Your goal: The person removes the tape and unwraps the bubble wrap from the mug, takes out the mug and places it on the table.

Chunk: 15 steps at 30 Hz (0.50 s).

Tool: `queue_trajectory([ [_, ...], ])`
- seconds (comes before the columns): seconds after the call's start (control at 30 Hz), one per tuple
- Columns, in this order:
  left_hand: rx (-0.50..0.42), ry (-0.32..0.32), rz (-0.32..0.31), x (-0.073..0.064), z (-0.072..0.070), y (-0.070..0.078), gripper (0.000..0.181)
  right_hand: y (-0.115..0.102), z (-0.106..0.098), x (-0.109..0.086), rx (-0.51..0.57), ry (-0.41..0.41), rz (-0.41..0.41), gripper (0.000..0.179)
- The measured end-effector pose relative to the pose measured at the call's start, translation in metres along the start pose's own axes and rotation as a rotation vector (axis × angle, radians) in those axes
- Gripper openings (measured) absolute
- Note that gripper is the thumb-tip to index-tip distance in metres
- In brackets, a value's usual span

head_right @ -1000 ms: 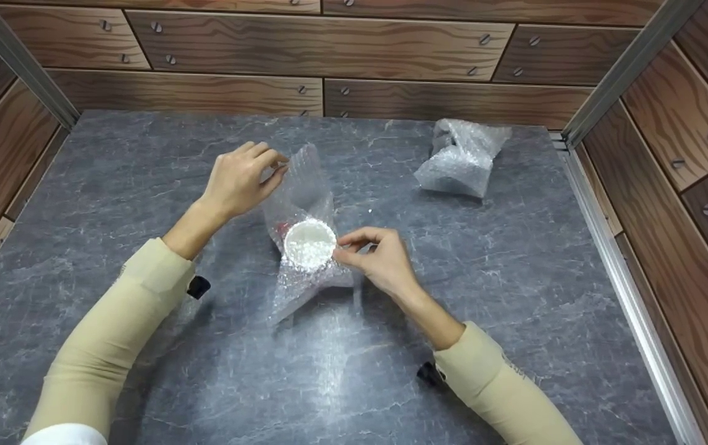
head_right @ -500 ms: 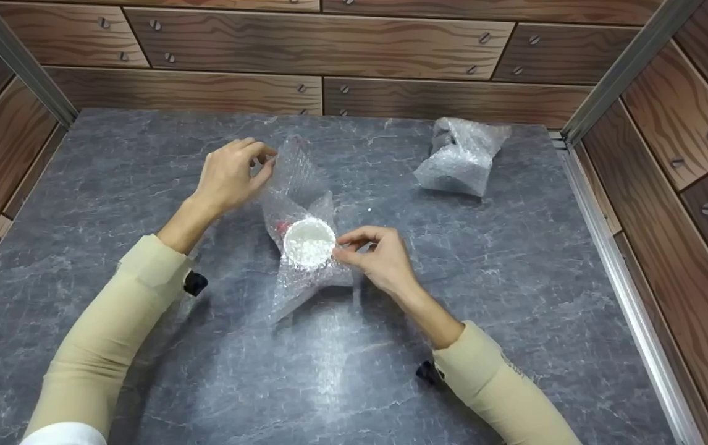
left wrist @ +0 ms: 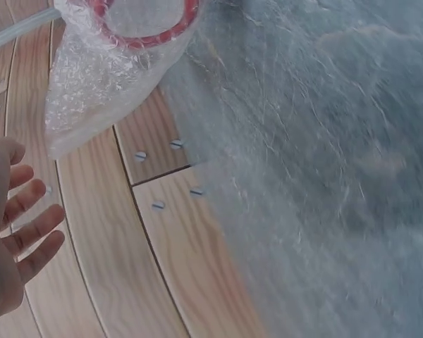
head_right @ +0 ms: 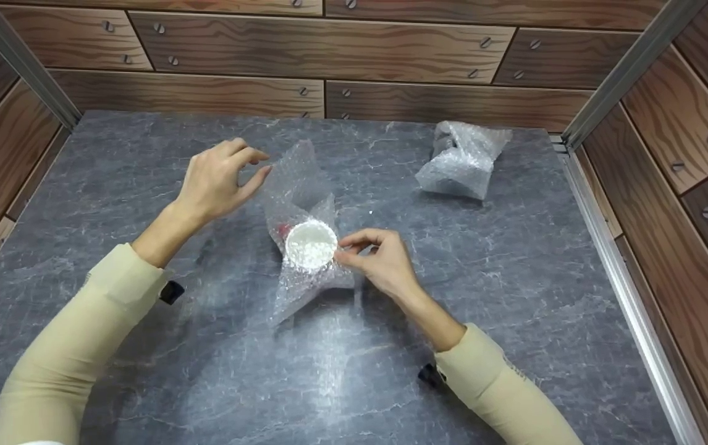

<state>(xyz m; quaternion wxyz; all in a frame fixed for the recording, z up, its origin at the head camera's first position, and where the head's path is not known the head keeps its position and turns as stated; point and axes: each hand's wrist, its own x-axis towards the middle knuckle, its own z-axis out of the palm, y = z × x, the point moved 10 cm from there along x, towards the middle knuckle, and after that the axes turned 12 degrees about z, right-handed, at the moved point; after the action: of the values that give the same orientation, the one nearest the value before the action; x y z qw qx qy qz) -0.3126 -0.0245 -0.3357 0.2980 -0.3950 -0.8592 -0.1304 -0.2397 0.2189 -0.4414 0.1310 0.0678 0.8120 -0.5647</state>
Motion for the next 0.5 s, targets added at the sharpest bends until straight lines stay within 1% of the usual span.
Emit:
queue_trajectory([
  [0.1,0.044,-0.033,0.053,0.0,-0.003,0.01,0.022,0.0,0.0,0.001,-0.006,0.005,-0.003,0.031],
  [0.23,0.062,-0.085,0.111,-0.003,-0.004,0.024,0.023,0.0,0.0,0.001,-0.005,0.004,-0.002,0.031],
  [0.4,0.057,-0.138,0.146,-0.014,-0.001,0.038,0.024,0.0,0.0,0.001,0.001,0.001,-0.012,0.031],
  [0.5,0.055,-0.153,0.164,-0.021,-0.001,0.045,0.026,-0.001,-0.001,0.001,0.004,0.004,-0.018,0.03],
])
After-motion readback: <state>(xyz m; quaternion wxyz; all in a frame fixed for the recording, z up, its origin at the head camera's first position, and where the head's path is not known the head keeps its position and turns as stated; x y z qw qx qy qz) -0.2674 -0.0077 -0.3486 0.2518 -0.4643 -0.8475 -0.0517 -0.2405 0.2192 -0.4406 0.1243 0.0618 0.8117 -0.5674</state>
